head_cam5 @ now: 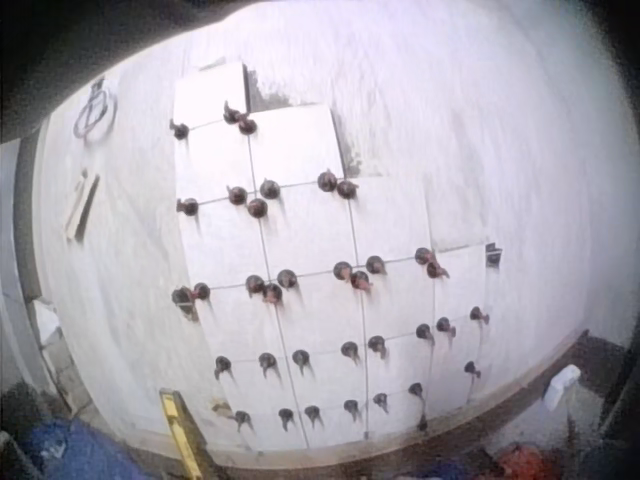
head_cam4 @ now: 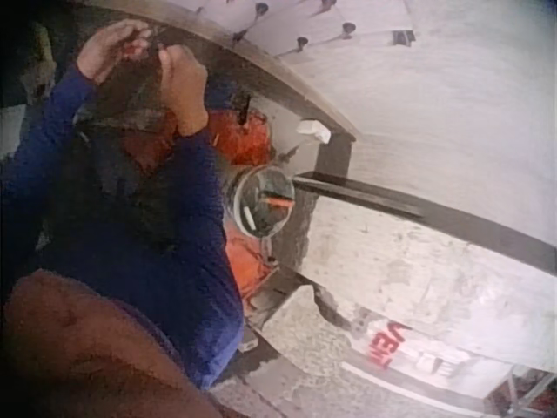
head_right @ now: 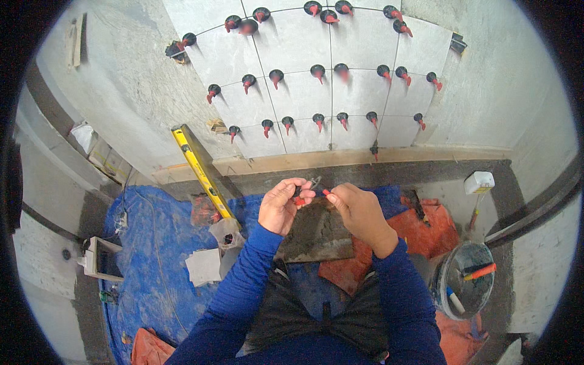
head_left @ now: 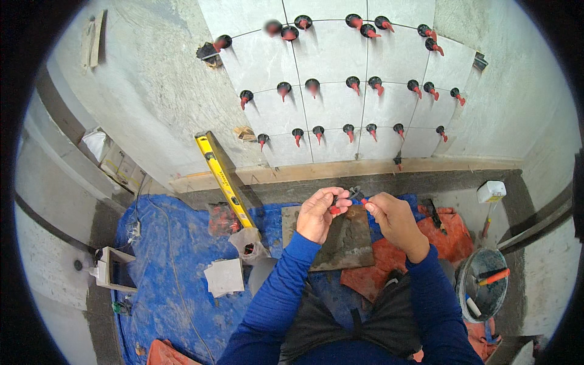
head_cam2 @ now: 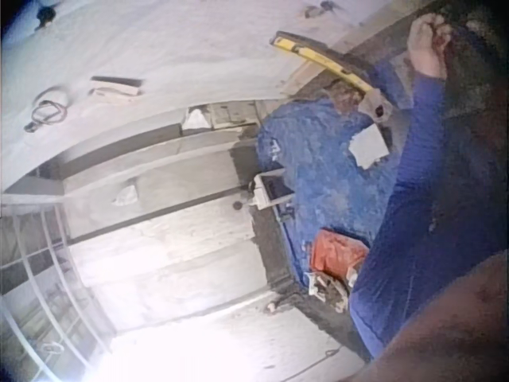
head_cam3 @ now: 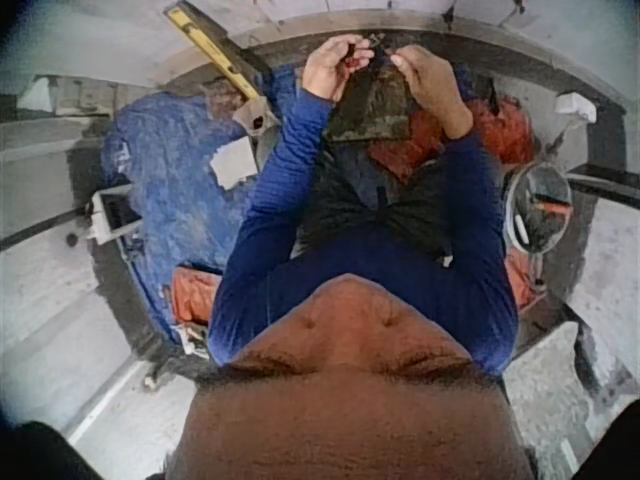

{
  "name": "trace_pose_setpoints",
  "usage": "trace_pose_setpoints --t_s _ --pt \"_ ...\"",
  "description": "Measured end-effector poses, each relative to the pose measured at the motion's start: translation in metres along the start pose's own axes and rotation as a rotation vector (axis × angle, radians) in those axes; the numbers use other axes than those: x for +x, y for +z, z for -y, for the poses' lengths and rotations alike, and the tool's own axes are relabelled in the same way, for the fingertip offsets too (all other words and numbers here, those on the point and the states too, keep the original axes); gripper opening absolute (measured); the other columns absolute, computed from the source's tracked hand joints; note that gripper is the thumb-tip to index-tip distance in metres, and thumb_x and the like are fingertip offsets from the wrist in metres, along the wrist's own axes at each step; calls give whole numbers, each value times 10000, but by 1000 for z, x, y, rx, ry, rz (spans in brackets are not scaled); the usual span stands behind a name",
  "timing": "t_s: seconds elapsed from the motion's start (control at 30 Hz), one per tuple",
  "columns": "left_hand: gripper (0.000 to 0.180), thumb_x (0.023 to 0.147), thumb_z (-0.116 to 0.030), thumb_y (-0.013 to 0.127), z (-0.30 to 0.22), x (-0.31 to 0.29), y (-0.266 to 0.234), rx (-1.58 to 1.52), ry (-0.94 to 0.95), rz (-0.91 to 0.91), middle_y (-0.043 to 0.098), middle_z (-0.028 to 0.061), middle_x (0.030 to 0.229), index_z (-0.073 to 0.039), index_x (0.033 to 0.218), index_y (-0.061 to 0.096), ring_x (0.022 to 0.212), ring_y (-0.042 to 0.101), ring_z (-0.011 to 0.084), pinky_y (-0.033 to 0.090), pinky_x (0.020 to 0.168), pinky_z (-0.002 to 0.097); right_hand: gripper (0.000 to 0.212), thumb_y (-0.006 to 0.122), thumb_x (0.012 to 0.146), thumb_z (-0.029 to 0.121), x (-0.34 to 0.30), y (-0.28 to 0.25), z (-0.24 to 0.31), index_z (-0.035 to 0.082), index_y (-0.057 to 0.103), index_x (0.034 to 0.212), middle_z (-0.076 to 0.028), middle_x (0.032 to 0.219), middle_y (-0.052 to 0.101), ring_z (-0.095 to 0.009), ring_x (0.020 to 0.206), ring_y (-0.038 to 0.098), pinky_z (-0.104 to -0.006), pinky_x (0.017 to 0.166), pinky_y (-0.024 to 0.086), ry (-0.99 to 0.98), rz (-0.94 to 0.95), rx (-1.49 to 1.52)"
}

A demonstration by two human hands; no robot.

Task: The person installs red tile leveling spacers between white wall tiles. They place spacers at tile intersections, adjust them by hand, and occasionally use a blue sponge to wipe the tile surface.

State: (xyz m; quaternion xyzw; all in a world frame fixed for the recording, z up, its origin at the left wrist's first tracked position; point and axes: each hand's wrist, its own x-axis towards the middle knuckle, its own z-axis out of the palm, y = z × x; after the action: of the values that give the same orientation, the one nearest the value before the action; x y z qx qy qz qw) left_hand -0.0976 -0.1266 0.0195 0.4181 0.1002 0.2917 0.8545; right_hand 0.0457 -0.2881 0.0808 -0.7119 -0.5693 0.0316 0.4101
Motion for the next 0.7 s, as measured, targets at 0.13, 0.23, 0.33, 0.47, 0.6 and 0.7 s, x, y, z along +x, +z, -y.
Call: trace_pose_setpoints --t_s 0.13,0.23,0.33,0.47,0.6,0.7 --pt "389 1075 -325 512 0 0 1 -86 -45 -12 651 182 1215 19 1236 597 1044 676 297 544 931 423 167 621 986 203 -3 1 -2 44 664 959 -165 847 626 -393 771 642 -449 648 490 -23 19 57" --pt "368 1077 -321 513 1 -1 6 -218 -117 -30 640 168 1246 -4 1252 581 1140 640 301 523 978 434 177 617 986 215 -5 3 -5 44 662 985 -159 883 638 -388 807 650 -454 675 503 -38 89 37" --pt "309 1071 -280 533 13 -3 20 -156 -73 7 626 156 1284 -33 1253 568 1227 596 300 495 1024 440 199 616 979 224 -8 13 -8 40 639 1052 -163 939 646 -391 857 652 -465 708 513 -63 115 -40" --pt "184 1063 -170 554 37 -2 43 -22 138 46 617 147 1313 -53 1199 591 1261 574 259 489 1036 403 287 617 963 190 -13 33 -10 9 564 1180 -202 1030 636 -426 949 633 -476 770 517 -40 -43 13" --pt "224 1050 -187 574 49 -2 58 -68 189 75 520 160 1468 -61 1235 583 1400 448 271 366 1158 427 294 603 963 146 -19 38 -12 -7 540 1206 -214 1038 638 -456 959 626 -489 781 514 -17 -180 93" --pt "295 1067 -256 543 54 -4 67 -35 174 113 454 151 1534 -65 1290 579 1455 369 251 352 1163 418 271 602 962 137 -23 29 -10 -4 534 1183 -239 1024 641 -483 946 622 -512 765 506 70 -152 76"
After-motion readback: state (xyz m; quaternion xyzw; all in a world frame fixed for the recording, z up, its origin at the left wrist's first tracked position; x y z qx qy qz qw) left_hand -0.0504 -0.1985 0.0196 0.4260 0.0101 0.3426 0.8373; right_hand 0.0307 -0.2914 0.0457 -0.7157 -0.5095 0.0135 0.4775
